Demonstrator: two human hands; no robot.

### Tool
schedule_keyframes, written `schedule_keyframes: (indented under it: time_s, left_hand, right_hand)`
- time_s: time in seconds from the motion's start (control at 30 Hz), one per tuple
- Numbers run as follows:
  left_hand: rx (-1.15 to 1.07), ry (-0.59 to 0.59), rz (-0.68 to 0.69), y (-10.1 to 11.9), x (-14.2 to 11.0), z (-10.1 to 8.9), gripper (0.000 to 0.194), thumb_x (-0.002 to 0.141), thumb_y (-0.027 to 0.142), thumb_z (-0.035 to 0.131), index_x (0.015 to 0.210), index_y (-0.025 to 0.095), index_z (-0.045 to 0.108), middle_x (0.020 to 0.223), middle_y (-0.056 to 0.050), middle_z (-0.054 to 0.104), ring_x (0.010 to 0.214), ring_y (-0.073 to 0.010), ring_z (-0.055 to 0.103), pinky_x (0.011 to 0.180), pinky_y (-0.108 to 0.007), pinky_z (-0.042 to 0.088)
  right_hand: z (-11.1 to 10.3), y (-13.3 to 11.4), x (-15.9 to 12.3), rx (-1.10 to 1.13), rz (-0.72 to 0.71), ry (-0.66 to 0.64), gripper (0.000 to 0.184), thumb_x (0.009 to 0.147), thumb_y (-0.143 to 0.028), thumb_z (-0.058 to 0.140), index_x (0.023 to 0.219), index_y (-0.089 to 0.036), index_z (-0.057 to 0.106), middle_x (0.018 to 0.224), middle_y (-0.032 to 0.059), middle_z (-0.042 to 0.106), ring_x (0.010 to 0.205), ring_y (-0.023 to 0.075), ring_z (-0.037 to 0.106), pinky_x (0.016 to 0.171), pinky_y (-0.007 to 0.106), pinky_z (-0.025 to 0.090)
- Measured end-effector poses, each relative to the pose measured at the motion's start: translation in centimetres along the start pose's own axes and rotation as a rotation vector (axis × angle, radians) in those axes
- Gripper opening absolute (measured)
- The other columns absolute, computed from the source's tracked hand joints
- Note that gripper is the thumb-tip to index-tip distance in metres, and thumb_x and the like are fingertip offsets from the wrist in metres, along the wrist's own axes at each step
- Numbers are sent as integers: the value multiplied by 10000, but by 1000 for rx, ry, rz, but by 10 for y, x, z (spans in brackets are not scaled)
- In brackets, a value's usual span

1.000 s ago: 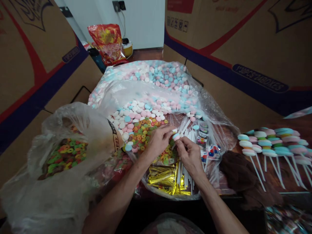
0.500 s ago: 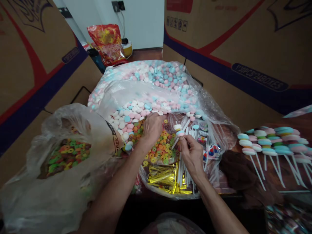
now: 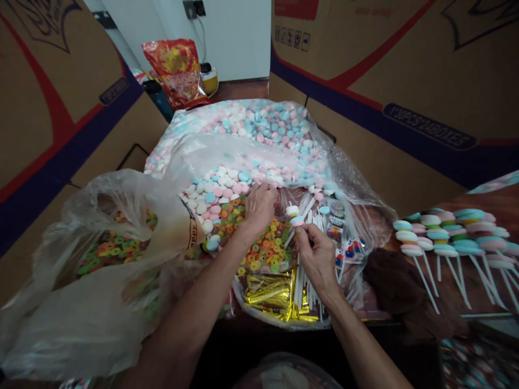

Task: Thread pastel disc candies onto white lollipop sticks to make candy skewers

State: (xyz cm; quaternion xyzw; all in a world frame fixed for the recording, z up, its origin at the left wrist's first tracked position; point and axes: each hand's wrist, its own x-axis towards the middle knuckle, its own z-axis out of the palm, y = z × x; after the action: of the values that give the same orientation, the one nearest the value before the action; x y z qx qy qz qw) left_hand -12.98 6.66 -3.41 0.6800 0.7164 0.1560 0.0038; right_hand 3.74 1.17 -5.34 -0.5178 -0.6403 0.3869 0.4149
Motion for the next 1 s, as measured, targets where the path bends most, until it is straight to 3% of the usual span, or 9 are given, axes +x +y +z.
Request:
schedule_keyframes:
  time_s: [0.17, 0.27, 0.4, 0.5, 0.57, 0.7, 1.0]
  left_hand:
    - [31, -51, 68, 0, -4, 1, 292, 879, 96, 455, 918, 209, 721, 1026, -138, 611, 1036, -284, 496, 830, -388, 423]
    - [-110, -26, 43, -4, -6, 3, 241, 845, 91, 504, 837, 199, 719, 974, -125, 617, 1048, -275, 515, 860, -380, 434]
    - [-725, 48, -125, -6, -6, 2, 137, 796, 127, 574, 838, 170, 698, 824, -61, 658, 840, -201, 609, 794, -330, 482]
    - [-1227, -2, -247, -3, -8, -3, 87, 739, 206, 661, 803, 150, 680, 766, -32, 681, 726, -154, 629, 713, -283, 503]
    - [-1398, -21, -335, -1, -11, -7, 165, 675, 254, 728, 792, 148, 682, 765, -31, 698, 726, -147, 640, 698, -269, 510]
    - [-1471, -13, -476, 1, -15, -9, 262, 598, 301, 790, 795, 154, 698, 772, -34, 716, 740, -150, 656, 674, -260, 513]
    - [-1462, 23, -547, 3, -14, -5, 289, 573, 322, 805, 773, 149, 688, 760, -32, 717, 726, -155, 666, 687, -279, 531]
  right_hand:
    - [0, 3, 0, -5, 2, -21, 293, 933, -395, 517, 778, -168, 619, 570, -47, 461, 522, 110, 404, 516, 236, 302]
    - [1, 5, 0, -6, 5, -56, 284, 932, -392, 516, 873, -155, 661, 578, -42, 478, 522, 115, 413, 515, 237, 309]
    - [1, 4, -1, 26, 1, -93, 305, 931, -397, 516, 894, -148, 688, 565, -41, 466, 515, 116, 404, 502, 233, 312]
    - [2, 4, -1, 66, 1, -98, 309, 927, -401, 528, 933, -148, 704, 581, -37, 478, 522, 116, 410, 501, 230, 327]
    - [2, 4, -1, 81, -9, -98, 306, 927, -398, 534, 959, -151, 712, 596, -34, 489, 529, 116, 414, 506, 228, 338]
    - [2, 3, -2, 65, -31, -88, 299, 930, -385, 532, 968, -156, 719, 608, -29, 498, 536, 115, 418, 506, 226, 340]
    - [-1, -2, -3, -24, -74, -72, 276, 929, -357, 527, 922, -153, 713, 610, -28, 513, 517, 103, 404, 502, 225, 334]
